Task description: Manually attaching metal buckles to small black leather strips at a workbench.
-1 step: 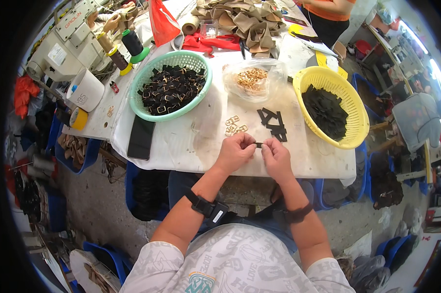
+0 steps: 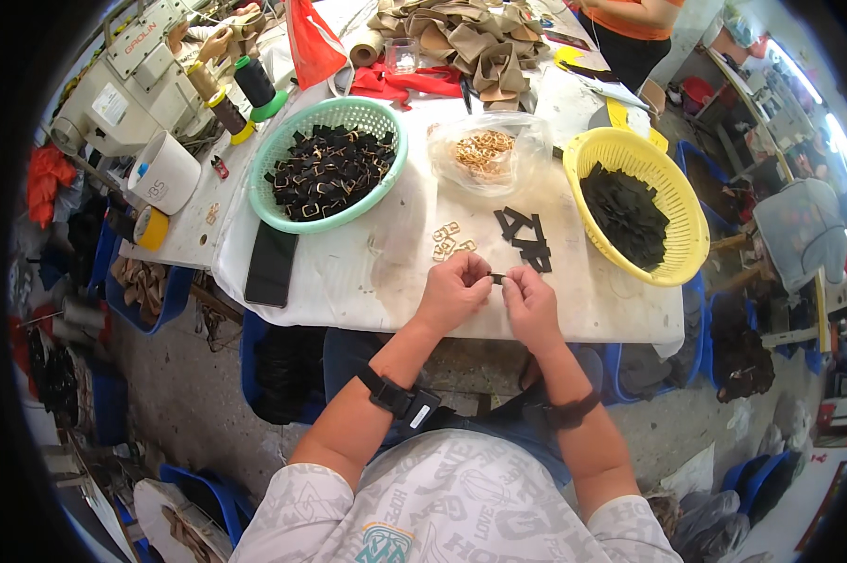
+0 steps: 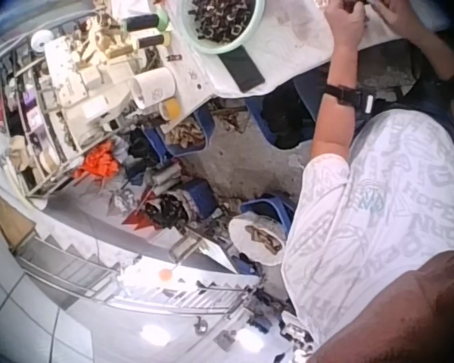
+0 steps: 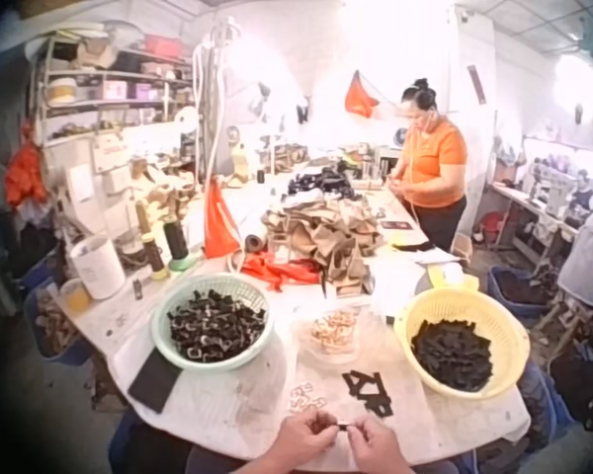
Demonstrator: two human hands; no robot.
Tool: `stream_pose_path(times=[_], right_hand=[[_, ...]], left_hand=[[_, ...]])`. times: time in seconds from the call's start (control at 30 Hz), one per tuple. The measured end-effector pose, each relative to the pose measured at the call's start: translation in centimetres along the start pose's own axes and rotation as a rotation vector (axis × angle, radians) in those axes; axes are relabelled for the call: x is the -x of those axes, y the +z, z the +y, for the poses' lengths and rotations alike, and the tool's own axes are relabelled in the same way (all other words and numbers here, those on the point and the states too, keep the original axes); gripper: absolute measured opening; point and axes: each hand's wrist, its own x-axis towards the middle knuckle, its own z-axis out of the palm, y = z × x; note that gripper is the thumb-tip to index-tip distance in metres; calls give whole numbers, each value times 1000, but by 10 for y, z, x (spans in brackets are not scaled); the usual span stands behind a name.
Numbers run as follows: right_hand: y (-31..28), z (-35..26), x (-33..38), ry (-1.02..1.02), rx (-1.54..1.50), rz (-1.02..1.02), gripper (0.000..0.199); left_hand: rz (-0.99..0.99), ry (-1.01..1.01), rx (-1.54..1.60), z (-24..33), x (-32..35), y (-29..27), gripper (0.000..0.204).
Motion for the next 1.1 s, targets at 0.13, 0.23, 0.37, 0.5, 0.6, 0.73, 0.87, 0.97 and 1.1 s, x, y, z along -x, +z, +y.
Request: stream_pose_path(times=[0.13,0.23,0.37,0.5,0.6,0.73,0.87,0.97,1.1], right_hand=[[8,-16,4,-226,248,121,4],[8,-14,3,-309,304,154,4],[-1,-6,-5,-66,-14,50,4],[-9,-10,-10,112,-297,-44,8],[-14,-9,-10,131,-305,-75,9],[-16,-12,-11,140,-321,-111,9],[-22,-10,-13,148,-336,-150,9],[-22,-12,-14,152,-340,-167,9],[-23,-14,-13,162,-336,-178,9]], left_hand=[[130,180,-305,-9,-1,3,9],[119,233,-385,-8,0,5,11],[31,82,-68,2,3,3,12],[-79,25,-8,3,1,-6,13],[-108,-18,8,6,0,-7,13],[-138,-16,12,3,-1,-9,16],[-161,-39,28,6,-3,-12,17],[-171,-30,17,5,-3,-14,17],[-167,-22,-16,6,-3,-13,16]])
